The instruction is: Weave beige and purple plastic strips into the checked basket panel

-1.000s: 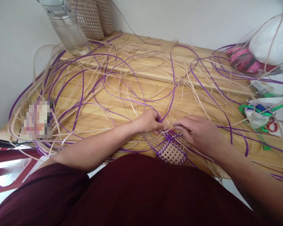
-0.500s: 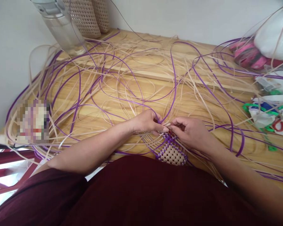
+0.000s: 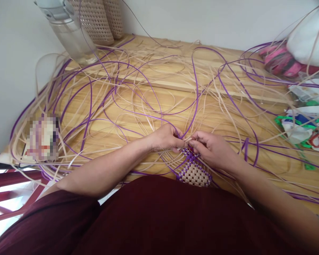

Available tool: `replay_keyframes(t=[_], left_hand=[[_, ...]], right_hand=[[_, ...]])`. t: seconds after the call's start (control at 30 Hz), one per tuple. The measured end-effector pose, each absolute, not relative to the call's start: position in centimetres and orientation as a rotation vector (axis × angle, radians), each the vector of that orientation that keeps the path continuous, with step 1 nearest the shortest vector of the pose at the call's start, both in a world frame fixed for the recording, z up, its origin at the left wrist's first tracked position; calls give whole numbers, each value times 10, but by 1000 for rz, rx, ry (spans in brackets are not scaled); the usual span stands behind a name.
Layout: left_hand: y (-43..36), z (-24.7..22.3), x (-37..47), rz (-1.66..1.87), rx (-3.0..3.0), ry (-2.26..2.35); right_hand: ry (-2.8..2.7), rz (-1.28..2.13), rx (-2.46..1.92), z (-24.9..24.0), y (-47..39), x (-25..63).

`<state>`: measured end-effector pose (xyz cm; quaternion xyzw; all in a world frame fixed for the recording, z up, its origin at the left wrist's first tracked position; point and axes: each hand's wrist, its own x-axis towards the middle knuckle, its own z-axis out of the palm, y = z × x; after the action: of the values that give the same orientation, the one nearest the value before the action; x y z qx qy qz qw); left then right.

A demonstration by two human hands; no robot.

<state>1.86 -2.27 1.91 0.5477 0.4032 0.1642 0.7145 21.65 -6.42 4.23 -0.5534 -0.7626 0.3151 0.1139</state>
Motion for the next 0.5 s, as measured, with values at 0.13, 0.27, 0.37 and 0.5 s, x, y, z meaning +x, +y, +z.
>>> replay_keyframes(t=[0.13, 0.27, 0.37, 0.5], left_hand=[[-23, 19, 19, 361, 1164, 911], [-23, 19, 19, 371, 1129, 904], [-23, 18, 20, 369, 1131, 907], [-23, 14, 21, 389, 1134, 915]], right_hand=[[-2368, 780, -1607, 45, -62, 219], [-2320, 883, -1626, 48, -65, 217], [-2244, 1017, -1661, 47, -67, 216], [-2041, 1351, -1667, 40, -68, 212]])
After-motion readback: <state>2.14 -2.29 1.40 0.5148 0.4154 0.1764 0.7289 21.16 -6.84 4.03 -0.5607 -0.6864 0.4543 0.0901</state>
